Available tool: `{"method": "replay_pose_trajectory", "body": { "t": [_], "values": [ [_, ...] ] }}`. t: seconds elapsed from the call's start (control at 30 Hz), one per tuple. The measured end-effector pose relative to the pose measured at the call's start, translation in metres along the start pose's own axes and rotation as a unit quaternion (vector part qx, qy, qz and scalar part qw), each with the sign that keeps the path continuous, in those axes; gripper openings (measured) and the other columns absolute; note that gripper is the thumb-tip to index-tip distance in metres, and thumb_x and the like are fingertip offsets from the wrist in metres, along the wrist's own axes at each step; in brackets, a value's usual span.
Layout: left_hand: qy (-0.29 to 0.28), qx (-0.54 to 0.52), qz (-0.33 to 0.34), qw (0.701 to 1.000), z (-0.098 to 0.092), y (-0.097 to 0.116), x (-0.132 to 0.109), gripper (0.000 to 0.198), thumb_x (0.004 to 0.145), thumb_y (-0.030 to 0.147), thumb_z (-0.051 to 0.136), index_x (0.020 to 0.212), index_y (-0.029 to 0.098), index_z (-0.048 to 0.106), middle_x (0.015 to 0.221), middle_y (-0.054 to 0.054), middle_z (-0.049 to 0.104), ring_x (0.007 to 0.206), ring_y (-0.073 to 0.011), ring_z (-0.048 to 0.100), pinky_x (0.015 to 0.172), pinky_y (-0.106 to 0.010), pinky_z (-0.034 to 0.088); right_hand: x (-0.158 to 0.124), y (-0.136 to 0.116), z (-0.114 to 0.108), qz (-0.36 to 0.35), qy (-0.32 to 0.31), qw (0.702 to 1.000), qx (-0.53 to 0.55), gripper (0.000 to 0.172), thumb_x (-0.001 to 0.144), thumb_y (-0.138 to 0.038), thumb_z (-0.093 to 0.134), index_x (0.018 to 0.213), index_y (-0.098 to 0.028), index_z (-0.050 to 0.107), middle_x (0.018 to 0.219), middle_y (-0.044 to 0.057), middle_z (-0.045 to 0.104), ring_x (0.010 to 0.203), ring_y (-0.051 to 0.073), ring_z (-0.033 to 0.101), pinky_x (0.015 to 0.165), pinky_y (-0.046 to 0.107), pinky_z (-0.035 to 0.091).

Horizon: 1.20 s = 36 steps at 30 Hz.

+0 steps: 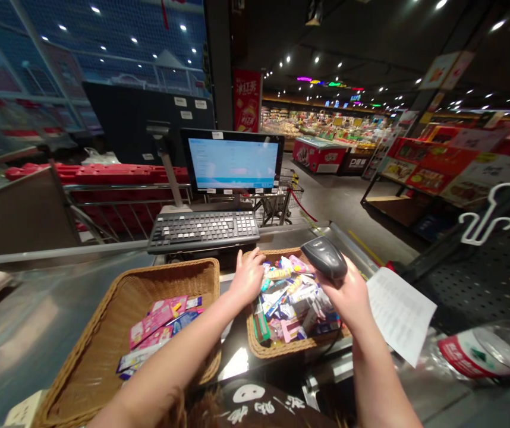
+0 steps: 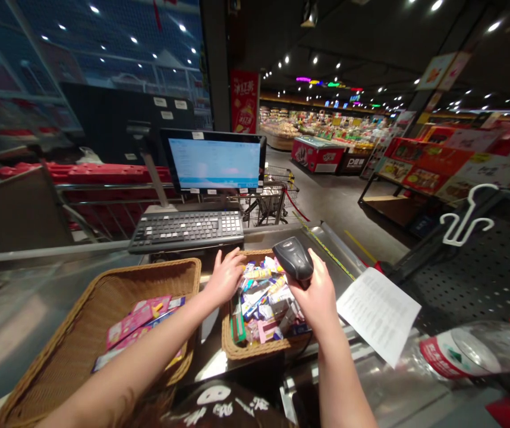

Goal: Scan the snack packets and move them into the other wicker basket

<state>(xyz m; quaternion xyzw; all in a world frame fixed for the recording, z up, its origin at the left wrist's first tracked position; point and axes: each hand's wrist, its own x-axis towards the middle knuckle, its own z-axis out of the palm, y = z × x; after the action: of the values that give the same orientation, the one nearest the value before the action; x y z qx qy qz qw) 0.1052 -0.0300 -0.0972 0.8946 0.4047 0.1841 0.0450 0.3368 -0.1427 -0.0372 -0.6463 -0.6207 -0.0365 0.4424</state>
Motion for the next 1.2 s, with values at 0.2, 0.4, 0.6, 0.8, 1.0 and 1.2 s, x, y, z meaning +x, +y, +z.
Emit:
{"method": "replay_pose_trajectory", "body": {
  "t": [0.2, 0.4, 0.6, 0.8, 1.0, 1.2],
  "values": [
    [0.092, 0.026, -0.014, 0.995, -0.055, -0.021, -0.024, 0.021, 0.093, 0.018, 0.047, 0.084, 0.019, 0.065, 0.143, -0.009, 0.056, 0.146, -0.031, 0.032, 0.119, -0.068, 0.006, 0.005, -0.018, 0.009, -0.031, -0.017, 0.999, -0.009, 0.048, 0.085, -0.047, 0.059, 0.122, -0.017, 0.063, 0.132, 0.018, 0.062, 0.126, 0.036, 0.056, 0.107, 0.058, 0.043],
    [0.169, 0.041, -0.042, 0.984, -0.087, -0.033, -0.047, 0.021, 0.098, 0.022, 0.043, 0.088, 0.021, 0.062, 0.145, -0.007, 0.054, 0.146, -0.0281, 0.032, 0.121, -0.063, 0.004, 0.01, -0.047, 0.016, -0.06, 0.006, 0.998, 0.018, 0.048, 0.084, -0.044, 0.062, 0.125, -0.019, 0.061, 0.132, 0.016, 0.062, 0.127, 0.035, 0.056, 0.109, 0.057, 0.042],
    [0.218, 0.046, -0.068, 0.972, -0.103, -0.047, -0.067, 0.021, 0.097, 0.021, 0.043, 0.088, 0.021, 0.062, 0.142, -0.008, 0.057, 0.145, -0.0284, 0.035, 0.12, -0.063, 0.007, 0.015, -0.074, 0.031, -0.115, -0.002, 0.993, 0.023, 0.048, 0.086, -0.042, 0.061, 0.127, -0.018, 0.059, 0.133, 0.016, 0.061, 0.131, 0.035, 0.053, 0.11, 0.057, 0.041],
    [0.259, 0.051, -0.091, 0.96, -0.118, -0.06, -0.084, 0.022, 0.098, 0.021, 0.043, 0.083, 0.02, 0.06, 0.139, -0.008, 0.059, 0.143, -0.0292, 0.038, 0.119, -0.065, 0.012, 0.018, -0.102, 0.042, -0.152, 0.001, 0.987, 0.052, 0.047, 0.085, -0.034, 0.061, 0.129, -0.019, 0.056, 0.131, 0.013, 0.062, 0.131, 0.033, 0.053, 0.11, 0.054, 0.043],
    [0.266, 0.059, -0.119, 0.955, -0.127, -0.073, -0.1, 0.022, 0.098, 0.021, 0.043, 0.084, 0.02, 0.06, 0.139, -0.01, 0.058, 0.143, -0.0299, 0.037, 0.118, -0.066, 0.013, 0.012, -0.123, 0.053, -0.185, -0.035, 0.979, 0.075, 0.042, 0.084, -0.029, 0.06, 0.125, -0.022, 0.058, 0.129, 0.012, 0.062, 0.133, 0.033, 0.05, 0.109, 0.053, 0.045],
    [0.269, 0.066, -0.144, 0.95, -0.135, -0.083, -0.115, 0.022, 0.097, 0.02, 0.043, 0.084, 0.02, 0.061, 0.138, -0.01, 0.059, 0.143, -0.0303, 0.038, 0.117, -0.068, 0.013, 0.004, -0.137, 0.068, -0.198, -0.064, 0.974, 0.086, 0.039, 0.082, -0.024, 0.06, 0.121, -0.02, 0.058, 0.128, 0.015, 0.062, 0.13, 0.035, 0.052, 0.107, 0.057, 0.044]
  ]
}}
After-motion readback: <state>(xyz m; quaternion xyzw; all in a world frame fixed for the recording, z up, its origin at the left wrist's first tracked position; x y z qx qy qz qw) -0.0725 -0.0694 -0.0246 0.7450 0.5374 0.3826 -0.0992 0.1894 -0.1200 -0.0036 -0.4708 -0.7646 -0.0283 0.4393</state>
